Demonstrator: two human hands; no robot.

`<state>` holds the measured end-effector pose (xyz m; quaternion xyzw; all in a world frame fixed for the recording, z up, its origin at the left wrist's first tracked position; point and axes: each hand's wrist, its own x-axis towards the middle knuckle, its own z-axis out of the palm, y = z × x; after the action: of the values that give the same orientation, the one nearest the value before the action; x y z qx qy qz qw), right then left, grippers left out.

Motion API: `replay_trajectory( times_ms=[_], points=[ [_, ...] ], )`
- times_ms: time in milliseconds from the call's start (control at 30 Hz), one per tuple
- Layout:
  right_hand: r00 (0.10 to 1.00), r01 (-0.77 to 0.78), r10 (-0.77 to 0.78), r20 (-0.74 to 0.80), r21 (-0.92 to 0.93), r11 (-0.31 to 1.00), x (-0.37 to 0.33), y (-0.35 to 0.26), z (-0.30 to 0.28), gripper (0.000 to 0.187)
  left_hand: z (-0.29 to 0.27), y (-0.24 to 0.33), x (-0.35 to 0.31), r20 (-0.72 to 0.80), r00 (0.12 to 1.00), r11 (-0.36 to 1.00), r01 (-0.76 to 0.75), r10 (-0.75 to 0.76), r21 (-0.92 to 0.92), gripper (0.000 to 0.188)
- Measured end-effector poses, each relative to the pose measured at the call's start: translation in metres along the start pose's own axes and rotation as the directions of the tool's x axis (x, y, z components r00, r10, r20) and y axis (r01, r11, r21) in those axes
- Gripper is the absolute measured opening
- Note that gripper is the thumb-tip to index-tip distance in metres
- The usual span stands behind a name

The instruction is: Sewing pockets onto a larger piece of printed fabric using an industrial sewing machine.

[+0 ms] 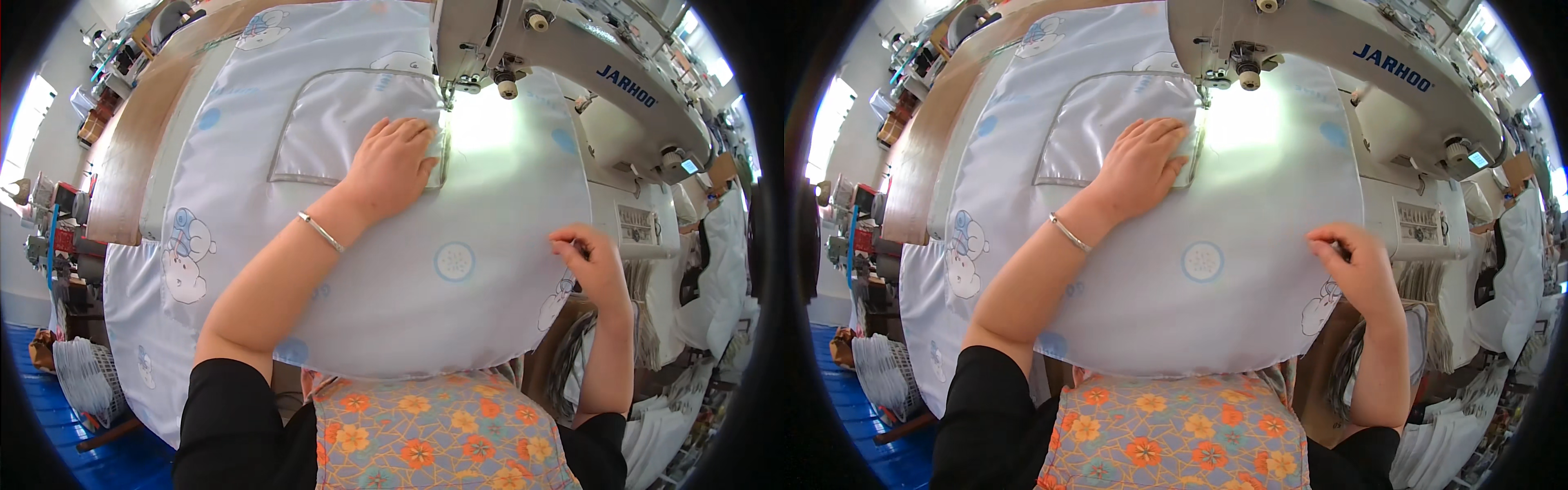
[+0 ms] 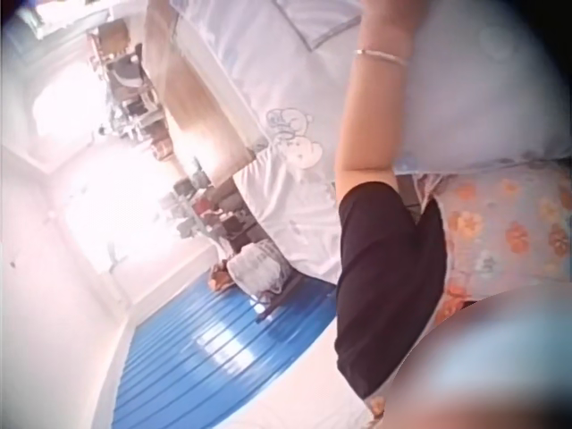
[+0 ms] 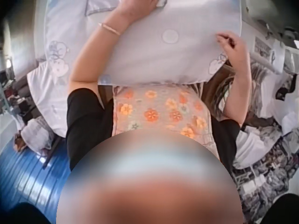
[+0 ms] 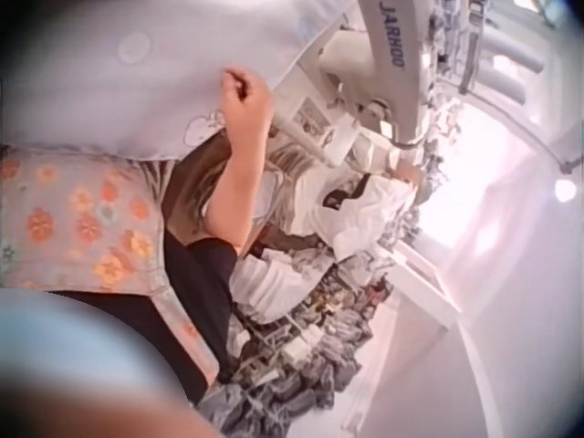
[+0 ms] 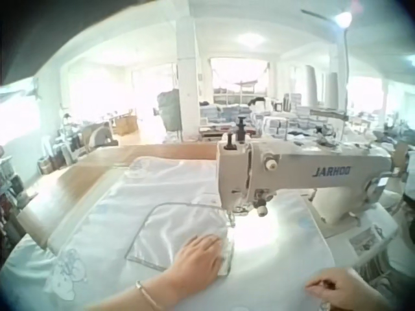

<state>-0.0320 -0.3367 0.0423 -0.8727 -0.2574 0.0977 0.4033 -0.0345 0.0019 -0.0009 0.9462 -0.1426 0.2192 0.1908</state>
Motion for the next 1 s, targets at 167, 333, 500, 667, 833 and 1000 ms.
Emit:
replay_trajectory(
  times_ms=[167,333,500,667,833,1000],
  points=[
    [0.988,-0.054,0.051,-0.148,-0.020,0.998,0.014,-0.013,0.008,0.012,-0.010,0.015,0.002,0.101,0.990,0.995,-0.099,0.096,0.027,0.043],
    [0.983,0.160,-0.172,-0.056,-0.180,0.971,0.070,-0.034,0.043,0.021,-0.007,0.010,-0.013,0.104,0.990,0.993,-0.099,0.092,0.063,0.034],
    [0.892,0.387,-0.444,-0.082,-0.367,0.846,0.113,-0.023,0.080,0.034,-0.005,0.014,-0.012,0.054,0.998,0.995,-0.028,0.033,-0.092,0.038],
    [0.906,0.386,-0.423,0.002,-0.416,0.824,0.120,-0.038,0.099,0.041,-0.007,0.013,-0.014,0.054,0.998,0.994,-0.027,0.033,-0.107,0.044],
    [0.921,0.387,-0.375,0.101,-0.335,0.859,0.099,-0.039,0.091,0.048,-0.008,0.009,-0.014,0.090,0.990,0.969,-0.083,0.107,-0.231,0.042],
    [0.938,0.346,-0.345,0.041,-0.200,0.917,0.057,-0.018,0.064,0.044,-0.012,0.014,-0.007,0.151,0.974,0.978,-0.144,0.166,-0.148,0.037]
  ],
)
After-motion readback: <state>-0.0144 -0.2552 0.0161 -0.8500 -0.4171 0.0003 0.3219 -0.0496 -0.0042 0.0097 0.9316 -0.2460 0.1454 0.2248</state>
